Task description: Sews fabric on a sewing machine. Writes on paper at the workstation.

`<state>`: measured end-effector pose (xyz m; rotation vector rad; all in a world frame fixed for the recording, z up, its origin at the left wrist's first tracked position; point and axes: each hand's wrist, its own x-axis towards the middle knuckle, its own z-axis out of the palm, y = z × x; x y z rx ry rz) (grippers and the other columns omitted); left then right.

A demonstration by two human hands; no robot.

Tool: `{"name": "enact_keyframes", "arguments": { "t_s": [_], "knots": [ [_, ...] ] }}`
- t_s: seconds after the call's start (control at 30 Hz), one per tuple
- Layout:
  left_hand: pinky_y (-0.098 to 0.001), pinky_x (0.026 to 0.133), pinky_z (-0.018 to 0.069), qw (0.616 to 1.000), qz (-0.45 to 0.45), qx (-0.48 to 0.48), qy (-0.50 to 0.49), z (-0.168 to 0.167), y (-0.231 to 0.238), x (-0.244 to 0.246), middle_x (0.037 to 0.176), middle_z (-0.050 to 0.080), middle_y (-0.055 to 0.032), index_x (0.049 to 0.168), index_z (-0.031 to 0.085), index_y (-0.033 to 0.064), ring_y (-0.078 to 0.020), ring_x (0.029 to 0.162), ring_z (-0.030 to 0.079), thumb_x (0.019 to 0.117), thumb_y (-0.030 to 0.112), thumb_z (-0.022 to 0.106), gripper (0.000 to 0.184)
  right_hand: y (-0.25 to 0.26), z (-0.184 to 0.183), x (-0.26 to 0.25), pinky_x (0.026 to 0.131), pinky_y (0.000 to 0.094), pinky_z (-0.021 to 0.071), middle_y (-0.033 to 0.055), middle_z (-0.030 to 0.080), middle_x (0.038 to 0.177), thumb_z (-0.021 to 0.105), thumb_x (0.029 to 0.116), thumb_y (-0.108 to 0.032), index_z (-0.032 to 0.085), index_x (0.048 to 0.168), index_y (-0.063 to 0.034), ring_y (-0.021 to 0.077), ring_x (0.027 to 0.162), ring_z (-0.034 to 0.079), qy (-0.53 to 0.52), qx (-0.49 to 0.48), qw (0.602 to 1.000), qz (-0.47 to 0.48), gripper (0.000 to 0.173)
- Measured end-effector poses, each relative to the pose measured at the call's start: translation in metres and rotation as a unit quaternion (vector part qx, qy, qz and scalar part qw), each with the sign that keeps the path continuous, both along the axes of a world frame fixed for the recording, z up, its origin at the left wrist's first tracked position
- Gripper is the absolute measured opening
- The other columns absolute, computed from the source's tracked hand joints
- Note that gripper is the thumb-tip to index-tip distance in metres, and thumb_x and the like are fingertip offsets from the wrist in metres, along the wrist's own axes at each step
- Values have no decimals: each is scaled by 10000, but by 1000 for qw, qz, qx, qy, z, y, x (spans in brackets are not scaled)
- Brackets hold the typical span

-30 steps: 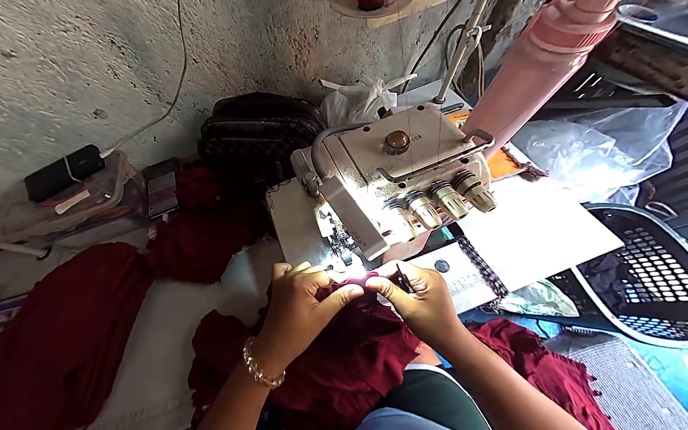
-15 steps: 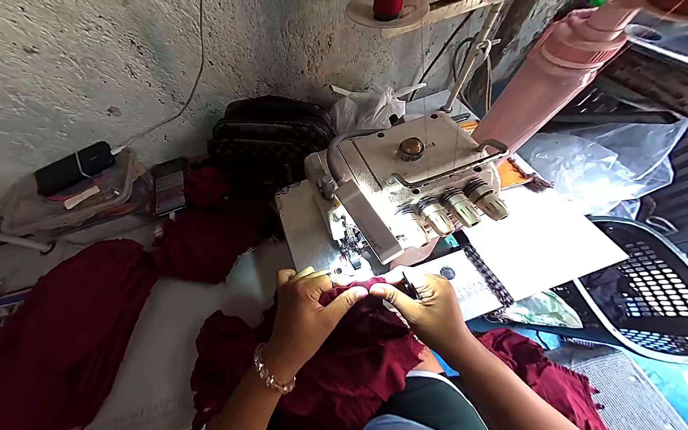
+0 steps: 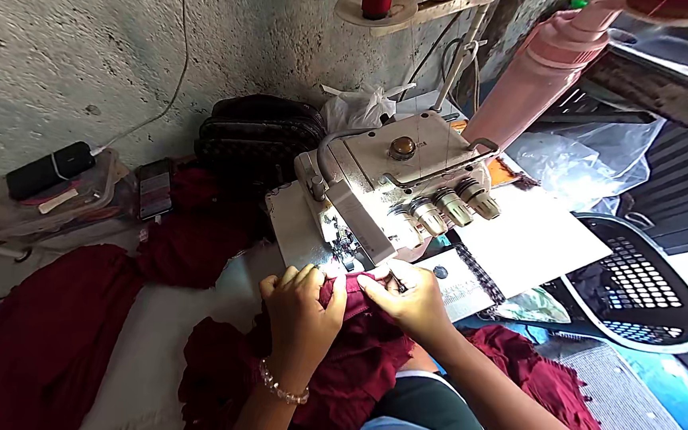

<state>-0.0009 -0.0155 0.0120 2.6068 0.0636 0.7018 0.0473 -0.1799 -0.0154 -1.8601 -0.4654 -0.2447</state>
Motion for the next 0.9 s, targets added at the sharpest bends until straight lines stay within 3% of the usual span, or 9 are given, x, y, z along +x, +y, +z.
{"name": "enact_keyframes", "arguments": {
  "t_s": [0.17, 0.3, 0.67, 0.8, 0.9],
  "knots": [
    [-450, 780, 343, 998, 50, 26, -14, 0, -7, 9, 654, 638, 33, 731, 693, 159, -138, 626, 562, 801, 340, 639, 201, 9, 0, 4, 544, 66, 397, -133, 533, 691, 723, 822, -125, 570, 954, -74, -103, 579, 472, 76, 109, 991, 28, 209],
    [-449, 775, 341, 998, 54, 19, 0, 1, -4, 15, 628, 612, 29, 711, 673, 149, -142, 617, 552, 780, 329, 634, 197, 12, -2, 7, 555, 79, 418, -126, 567, 715, 692, 849, -58, 608, 962, -69, -86, 599, 499, 99, 161, 980, 60, 142],
    [-461, 773, 341, 998, 59, 33, -4, 3, -5, 25, 657, 630, -3, 705, 645, 132, -174, 647, 574, 791, 285, 604, 181, 14, -7, 7, 628, 91, 456, -85, 570, 783, 649, 937, -97, 563, 1007, -32, -75, 671, 528, 101, 132, 985, 52, 129],
    [-484, 775, 344, 998, 57, 35, 6, 3, -4, 27, 725, 637, -30, 732, 654, 129, -220, 736, 603, 797, 295, 590, 189, 8, -3, 12, 591, 87, 430, -102, 546, 744, 678, 921, -156, 575, 1017, -47, -77, 627, 499, 110, 104, 987, 60, 179],
    [-551, 789, 363, 998, 56, 27, 30, 5, -3, 27, 885, 646, -97, 784, 670, 115, -335, 909, 607, 811, 330, 597, 229, 7, -3, 14, 590, 84, 418, -109, 549, 735, 670, 902, -151, 579, 998, -55, -83, 629, 495, 98, 96, 988, 67, 164]
  ]
}}
